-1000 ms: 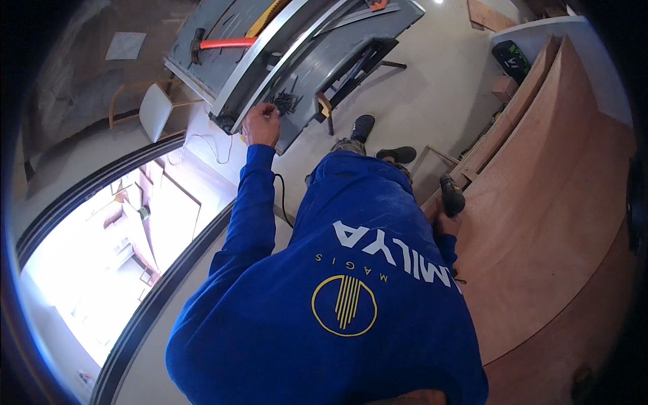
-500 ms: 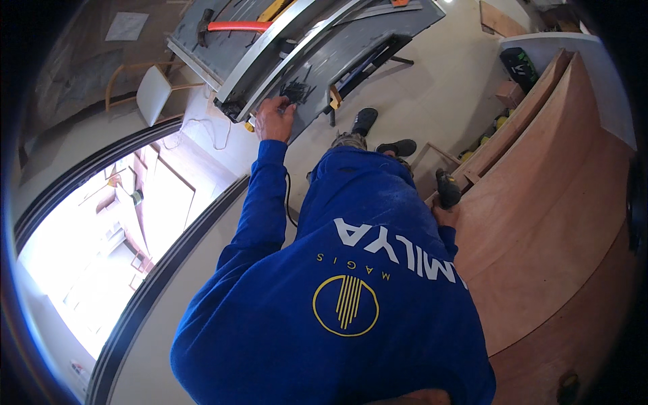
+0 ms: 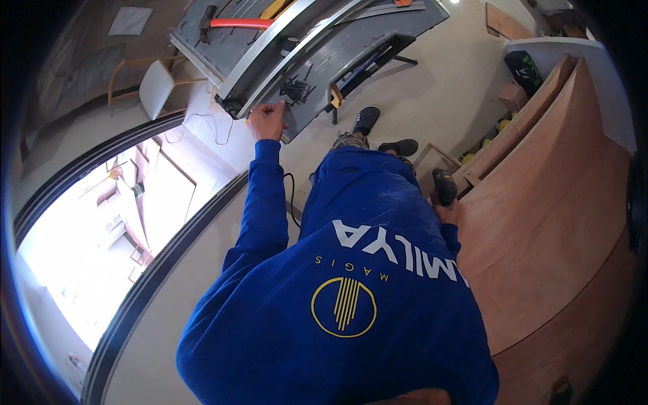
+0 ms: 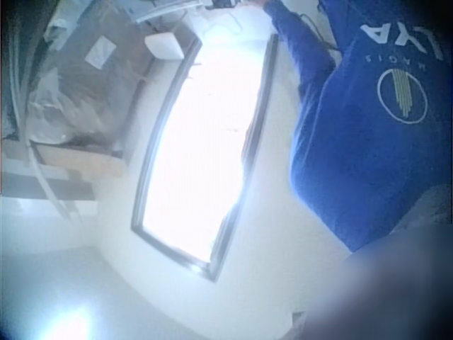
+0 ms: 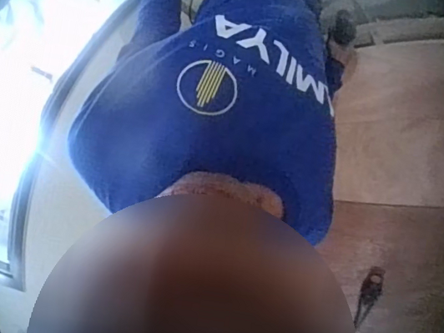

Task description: The person measures a curved wooden panel with a tape measure, then uses a cordless drill to drive screws into the panel to attach it to a wall. The person repeats measuring and drilling steps to secure the panel in place.

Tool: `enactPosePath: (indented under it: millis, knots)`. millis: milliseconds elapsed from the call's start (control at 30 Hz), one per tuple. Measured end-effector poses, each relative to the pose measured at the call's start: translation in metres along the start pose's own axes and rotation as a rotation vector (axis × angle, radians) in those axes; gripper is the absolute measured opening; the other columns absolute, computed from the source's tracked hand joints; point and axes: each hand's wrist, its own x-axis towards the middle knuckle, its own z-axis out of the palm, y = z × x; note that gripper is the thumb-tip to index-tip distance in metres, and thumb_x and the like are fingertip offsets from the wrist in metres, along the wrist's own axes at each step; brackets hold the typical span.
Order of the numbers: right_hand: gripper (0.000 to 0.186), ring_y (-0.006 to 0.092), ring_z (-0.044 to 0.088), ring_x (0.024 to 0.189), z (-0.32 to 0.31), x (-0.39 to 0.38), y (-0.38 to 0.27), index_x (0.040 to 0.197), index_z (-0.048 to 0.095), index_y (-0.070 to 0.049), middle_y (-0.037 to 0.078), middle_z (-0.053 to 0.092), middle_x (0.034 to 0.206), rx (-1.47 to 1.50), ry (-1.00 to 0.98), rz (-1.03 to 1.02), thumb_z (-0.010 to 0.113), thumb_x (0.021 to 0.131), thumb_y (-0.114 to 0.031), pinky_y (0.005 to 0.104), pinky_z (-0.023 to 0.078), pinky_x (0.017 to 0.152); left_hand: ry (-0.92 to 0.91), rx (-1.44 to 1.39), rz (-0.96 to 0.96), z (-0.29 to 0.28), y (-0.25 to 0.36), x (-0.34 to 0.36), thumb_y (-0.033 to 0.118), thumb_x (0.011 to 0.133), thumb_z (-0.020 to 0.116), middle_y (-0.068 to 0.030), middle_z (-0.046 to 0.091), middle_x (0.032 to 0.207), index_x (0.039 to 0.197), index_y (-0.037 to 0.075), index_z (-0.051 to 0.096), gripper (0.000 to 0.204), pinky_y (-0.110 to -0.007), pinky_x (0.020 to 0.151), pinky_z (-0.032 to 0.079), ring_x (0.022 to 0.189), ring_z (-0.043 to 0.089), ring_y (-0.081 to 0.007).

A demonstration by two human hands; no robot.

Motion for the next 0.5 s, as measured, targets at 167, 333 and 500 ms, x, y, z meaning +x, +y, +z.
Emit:
enactPosePath:
  millis: [167, 333, 500]
  knots:
    - [0.037, 0.0285, 0.069, 0.097, -0.013, 0.005, -0.012, 0.116, 0.069, -0.006, 0.015, 0.073, 0.106, -0.204, -0.132, -0.030, 0.075, 0.087, -0.029, 0.0407, 0.052, 0.087, -0.051, 0.115, -0.088, 0.009, 0.006, 0.018, 0.023, 0.083, 0.076, -0.0095, 0.069, 0.066, 0.082, -0.004, 0.072, 0.027, -0.029, 0.048, 0.051, 0.050, 0.065, -0.0164]
    - [0.036, 0.0289, 0.068, 0.101, -0.027, -0.002, -0.007, 0.120, 0.068, -0.009, 0.015, 0.072, 0.110, 0.085, -0.158, -0.158, 0.072, 0.090, -0.028, 0.0393, 0.052, 0.089, -0.187, -0.081, -0.243, 0.007, -0.011, 0.042, 0.022, 0.087, 0.070, -0.0134, 0.072, 0.078, 0.086, -0.003, 0.072, 0.025, -0.030, 0.045, 0.048, 0.055, 0.063, -0.0177]
    - [0.036, 0.0265, 0.068, 0.099, -0.035, -0.004, 0.002, 0.117, 0.068, -0.007, 0.012, 0.073, 0.104, 0.222, -0.149, -0.086, 0.074, 0.087, -0.026, 0.0380, 0.052, 0.088, -0.279, -0.207, -0.080, -0.008, -0.031, 0.042, 0.018, 0.091, 0.063, -0.0203, 0.069, 0.088, 0.101, -0.007, 0.064, 0.027, -0.031, 0.046, 0.047, 0.059, 0.062, -0.0237]
